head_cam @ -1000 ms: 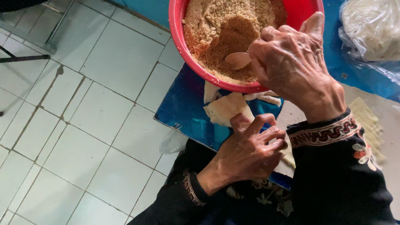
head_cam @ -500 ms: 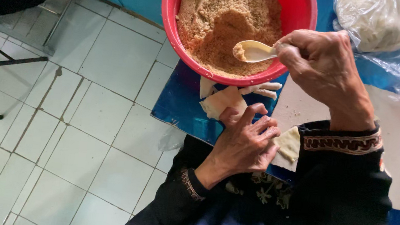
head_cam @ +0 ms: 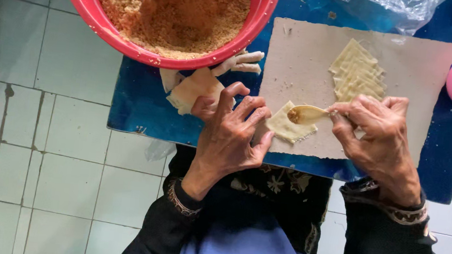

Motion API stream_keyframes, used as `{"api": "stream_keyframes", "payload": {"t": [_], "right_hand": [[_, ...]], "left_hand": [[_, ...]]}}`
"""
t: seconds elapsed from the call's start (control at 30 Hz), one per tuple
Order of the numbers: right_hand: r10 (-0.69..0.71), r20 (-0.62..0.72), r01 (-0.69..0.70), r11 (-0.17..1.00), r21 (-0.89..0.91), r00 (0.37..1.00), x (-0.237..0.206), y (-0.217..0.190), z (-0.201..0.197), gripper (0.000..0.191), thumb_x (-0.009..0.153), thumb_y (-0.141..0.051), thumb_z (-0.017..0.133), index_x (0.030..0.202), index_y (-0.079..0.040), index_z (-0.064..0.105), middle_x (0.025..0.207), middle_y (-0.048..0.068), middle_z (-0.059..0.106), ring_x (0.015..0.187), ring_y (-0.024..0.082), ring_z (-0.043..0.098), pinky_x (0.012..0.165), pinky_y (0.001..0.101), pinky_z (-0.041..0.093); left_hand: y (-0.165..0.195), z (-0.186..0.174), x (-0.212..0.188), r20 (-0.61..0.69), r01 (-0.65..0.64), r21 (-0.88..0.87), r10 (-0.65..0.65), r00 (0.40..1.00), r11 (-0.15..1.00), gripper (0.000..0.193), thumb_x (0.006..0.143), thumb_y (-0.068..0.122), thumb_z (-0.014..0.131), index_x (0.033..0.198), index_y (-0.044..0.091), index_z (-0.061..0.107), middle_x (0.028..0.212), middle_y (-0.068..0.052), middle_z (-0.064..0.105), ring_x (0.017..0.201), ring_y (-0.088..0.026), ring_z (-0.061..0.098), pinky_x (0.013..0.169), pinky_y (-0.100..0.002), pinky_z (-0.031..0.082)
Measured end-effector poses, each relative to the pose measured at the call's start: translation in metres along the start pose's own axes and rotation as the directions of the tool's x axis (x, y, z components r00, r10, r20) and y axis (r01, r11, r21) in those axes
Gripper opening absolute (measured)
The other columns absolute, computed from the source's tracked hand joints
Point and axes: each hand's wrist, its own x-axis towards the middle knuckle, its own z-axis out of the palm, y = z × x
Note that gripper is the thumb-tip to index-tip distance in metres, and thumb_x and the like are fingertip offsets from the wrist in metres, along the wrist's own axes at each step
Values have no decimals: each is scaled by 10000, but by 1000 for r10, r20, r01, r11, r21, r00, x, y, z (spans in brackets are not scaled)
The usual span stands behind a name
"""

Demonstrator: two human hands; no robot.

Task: The person sits at a small table and makes filled dough parcels. They take a square dough wrapper, spoon brown filling from a large red bowl onto it, fold the wrapper over the filling into a closed shape, and set the finished piece with a stack of completed wrappers on the board.

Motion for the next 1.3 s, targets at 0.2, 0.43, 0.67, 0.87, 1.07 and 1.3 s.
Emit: {"api": "stream_keyframes", "payload": {"t": [0.2,0.43,0.67,0.87,1.07,1.3], "right_hand": [[-130,-81,108,965,-239,988,-26,2,-2,123,1011,-172,777,1127,-171,740,896,-56,630,812,126,548,903,416,258],[-193,-92,150,926,-347,977,-31,-17,-7,196,987,-178,790,1179,-199,754,880,-76,637,848,133,549,951,480,256],[-190,-102,136,910,-392,976,-31,-30,-11,224,915,-126,796,1128,-187,763,819,-81,629,804,136,533,921,472,257],[-187,-117,128,911,-391,975,-35,-37,-9,221,914,-112,790,1128,-167,770,817,-81,623,805,127,535,917,469,254],[-147,-125,81,901,-426,981,-48,-34,-11,192,972,-126,790,1155,-183,776,875,-81,623,858,127,524,941,425,257],[-151,-161,89,937,-338,975,-49,-31,6,194,988,-152,781,1180,-181,782,886,-75,630,856,141,527,932,447,250]], "left_hand": [[9,3,5,40,-19,33,17,999,999,330,734,275,832,1005,148,694,1158,38,616,1253,-273,460,977,-506,349],[12,5,4,33,-35,36,34,999,999,308,750,264,838,998,147,700,1149,61,620,1273,-258,466,1034,-513,335],[9,6,3,30,-34,15,33,999,999,299,776,243,832,1027,139,707,1168,63,619,1280,-267,461,1049,-496,337],[9,3,2,34,-25,29,24,999,999,297,771,261,835,1015,156,703,1155,66,620,1280,-255,469,1030,-518,316],[7,6,-2,-8,-3,35,3,1000,999,315,749,252,834,1014,137,709,1157,38,623,1270,-273,468,1022,-523,321],[6,4,-1,-5,-2,-31,2,1000,1000,290,769,204,832,1017,122,706,1164,49,619,1281,-286,465,1063,-449,373]]}}
